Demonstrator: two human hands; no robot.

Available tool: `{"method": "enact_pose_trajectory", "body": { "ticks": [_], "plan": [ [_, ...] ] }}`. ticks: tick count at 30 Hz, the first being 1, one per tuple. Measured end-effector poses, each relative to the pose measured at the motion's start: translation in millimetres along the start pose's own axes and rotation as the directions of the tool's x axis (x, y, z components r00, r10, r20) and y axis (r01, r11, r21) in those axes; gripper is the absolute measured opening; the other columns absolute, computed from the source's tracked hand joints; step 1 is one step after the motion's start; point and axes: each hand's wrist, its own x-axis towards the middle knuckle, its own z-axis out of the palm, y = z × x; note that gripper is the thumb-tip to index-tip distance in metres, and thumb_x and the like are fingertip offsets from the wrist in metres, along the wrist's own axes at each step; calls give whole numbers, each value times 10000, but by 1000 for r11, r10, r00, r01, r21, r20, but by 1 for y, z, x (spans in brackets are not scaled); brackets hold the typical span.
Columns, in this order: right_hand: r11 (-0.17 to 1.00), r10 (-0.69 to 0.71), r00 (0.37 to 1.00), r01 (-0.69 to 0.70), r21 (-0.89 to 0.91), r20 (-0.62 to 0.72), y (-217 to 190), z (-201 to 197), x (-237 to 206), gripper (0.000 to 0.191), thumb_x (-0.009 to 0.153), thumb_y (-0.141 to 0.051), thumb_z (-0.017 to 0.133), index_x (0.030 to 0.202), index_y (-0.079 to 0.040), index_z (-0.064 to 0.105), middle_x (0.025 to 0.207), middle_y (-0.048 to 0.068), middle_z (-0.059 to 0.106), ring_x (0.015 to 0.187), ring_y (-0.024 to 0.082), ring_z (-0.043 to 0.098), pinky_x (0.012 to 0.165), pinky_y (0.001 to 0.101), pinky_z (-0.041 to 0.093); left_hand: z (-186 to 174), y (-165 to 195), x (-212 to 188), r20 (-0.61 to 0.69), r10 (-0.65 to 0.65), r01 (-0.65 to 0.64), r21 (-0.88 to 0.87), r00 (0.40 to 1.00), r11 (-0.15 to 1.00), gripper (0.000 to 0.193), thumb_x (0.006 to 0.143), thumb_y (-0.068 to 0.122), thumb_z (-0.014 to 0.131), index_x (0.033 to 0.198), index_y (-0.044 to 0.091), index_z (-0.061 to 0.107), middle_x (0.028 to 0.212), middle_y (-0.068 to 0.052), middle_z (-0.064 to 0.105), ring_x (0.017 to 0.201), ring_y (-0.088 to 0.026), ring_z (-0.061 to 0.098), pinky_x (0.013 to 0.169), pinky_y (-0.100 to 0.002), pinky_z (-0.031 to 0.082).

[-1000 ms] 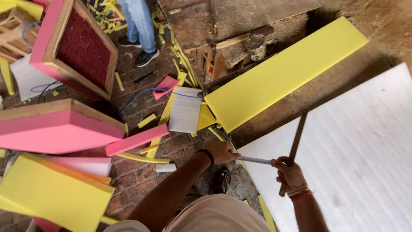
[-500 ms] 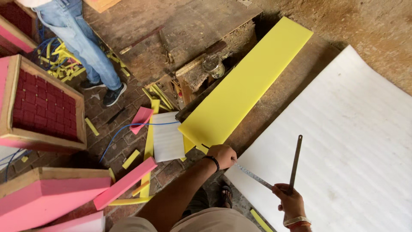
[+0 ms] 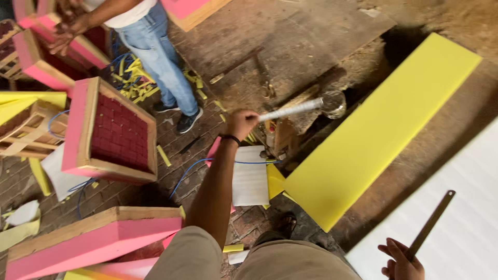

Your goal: The person cuts yellow and white foam sheets into strips using a long metal blade and a wooden straightedge. They measure the white foam with a tape measure, mark it, and then slice along the straightedge to produce uniform pieces.

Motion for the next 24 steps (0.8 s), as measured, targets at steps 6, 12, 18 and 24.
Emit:
{"method": "enact_pose_trajectory", "body": {
  "ticks": [6,12,18,24],
  "plan": [
    [990,-72,997,75,120,-27,-4,45,8,300,1007,-186,696,1224,19,669,778,85,573,507,93,418,446,294,373,-61,-81,22,-349,-237,153,-253,907,955,171,884,229,782,997,104,807,906,-45,804,786,-115,743,695,-253,557],
    [961,-19,993,49,271,-112,-13,11,-34,246,947,-152,704,1149,-17,664,688,-39,483,496,58,371,434,263,323,64,-12,-38,177,-134,193,-378,975,906,182,894,238,773,1010,101,808,867,-49,780,749,-135,697,674,-290,544],
    [944,58,934,64,322,-354,16,-58,-81,176,920,-143,726,1063,-46,693,714,-23,562,482,70,416,429,272,359,200,150,-132,714,97,-72,-65,693,995,148,873,291,730,938,205,831,838,-5,790,708,-189,735,662,-359,581],
    [996,-13,860,54,66,-510,48,-130,-85,274,901,-199,776,1153,-92,766,1019,81,749,531,101,553,450,291,464,289,238,-220,913,59,-320,80,403,944,139,874,261,695,892,263,832,861,-8,793,778,-232,740,731,-400,593]
  ]
}}
